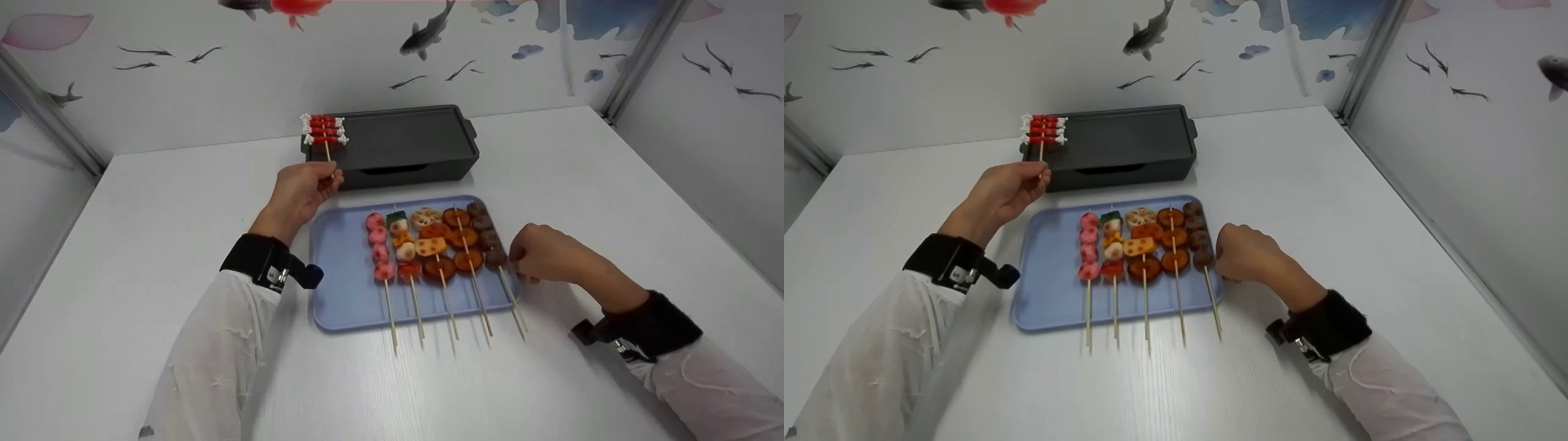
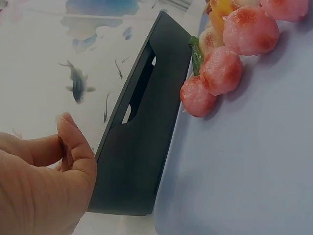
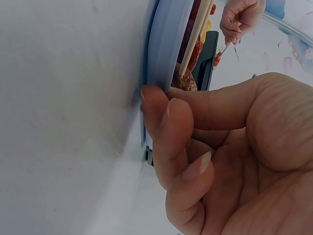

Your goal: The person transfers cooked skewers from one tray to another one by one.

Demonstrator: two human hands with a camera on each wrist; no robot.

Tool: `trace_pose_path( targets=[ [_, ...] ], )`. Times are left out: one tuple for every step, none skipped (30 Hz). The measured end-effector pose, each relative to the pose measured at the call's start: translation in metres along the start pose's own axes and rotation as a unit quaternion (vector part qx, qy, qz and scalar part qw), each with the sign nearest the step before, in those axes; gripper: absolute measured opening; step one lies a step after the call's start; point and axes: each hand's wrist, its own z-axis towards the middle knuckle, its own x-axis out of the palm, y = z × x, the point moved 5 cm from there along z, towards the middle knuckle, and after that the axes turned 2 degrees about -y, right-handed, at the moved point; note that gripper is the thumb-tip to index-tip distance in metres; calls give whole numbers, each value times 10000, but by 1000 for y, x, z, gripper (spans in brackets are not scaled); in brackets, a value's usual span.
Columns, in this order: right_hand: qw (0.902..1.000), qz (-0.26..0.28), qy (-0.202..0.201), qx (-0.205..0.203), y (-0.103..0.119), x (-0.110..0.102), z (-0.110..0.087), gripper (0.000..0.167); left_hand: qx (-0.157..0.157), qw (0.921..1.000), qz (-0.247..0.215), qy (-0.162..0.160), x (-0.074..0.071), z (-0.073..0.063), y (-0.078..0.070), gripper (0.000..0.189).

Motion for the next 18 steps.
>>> trace_pose_path(
  targets=[
    [10000, -6, -3, 4, 0, 0, 0, 28, 20, 10000, 21, -2, 0, 0, -1, 42],
    [10000, -12, 0, 11, 0, 1, 0, 28, 31, 10000, 23, 0, 0, -1, -2, 43],
    [10000, -19, 0, 13, 0, 1, 1, 27, 43, 10000, 35, 3, -1, -2, -3, 43],
    [10000, -23, 0, 13, 0, 1, 1, 27, 57, 10000, 51, 5, -1, -3, -4, 43],
    [10000, -31, 2, 11, 0, 1, 1, 27, 77, 9999, 71, 15, -1, -4, -5, 43],
    [10000, -35, 2, 8, 0, 1, 1, 27, 101, 9999, 105, 30, -1, -6, -6, 43],
    [10000, -36, 5, -1, 0, 1, 1, 27, 119, 9998, 123, 51, -1, -8, -7, 43],
    [10000, -30, 11, -2, 0, 1, 1, 27, 148, 9997, 160, 73, -1, -10, -7, 43],
    [10000, -25, 9, -6, 0, 1, 1, 27, 185, 9996, 216, 91, -2, -13, -8, 43],
    [10000, -18, 9, -28, 0, 1, 1, 28, 224, 9993, 275, 107, -2, -16, -9, 44],
    [10000, -8, 9, -48, 0, 0, 1, 28, 254, 9991, 329, 122, -2, -19, -9, 44],
    [10000, 5, 9, -65, 0, 0, 0, 28, 282, 9987, 397, 130, -2, -23, -9, 45],
    [10000, 14, 9, -87, 0, 0, 0, 28, 305, 9983, 478, 146, -3, -27, -9, 45],
    [9999, 22, 6, -102, 0, 0, 0, 28, 334, 9977, 577, 155, -3, -31, -8, 45],
    [9999, 24, 3, -121, 0, 0, 0, 28, 343, 9971, 665, 163, -4, -35, -8, 45],
    [9999, 28, 6, -128, 0, 0, 0, 28, 353, 9964, 744, 186, -4, -38, -7, 44],
    [9999, 27, 5, -115, 0, 0, -1, 28, 357, 9958, 812, 218, -4, -43, -6, 43],
    [9999, 20, -2, -107, 0, 0, -1, 28, 358, 9952, 880, 252, -5, -47, -4, 42]
  ],
)
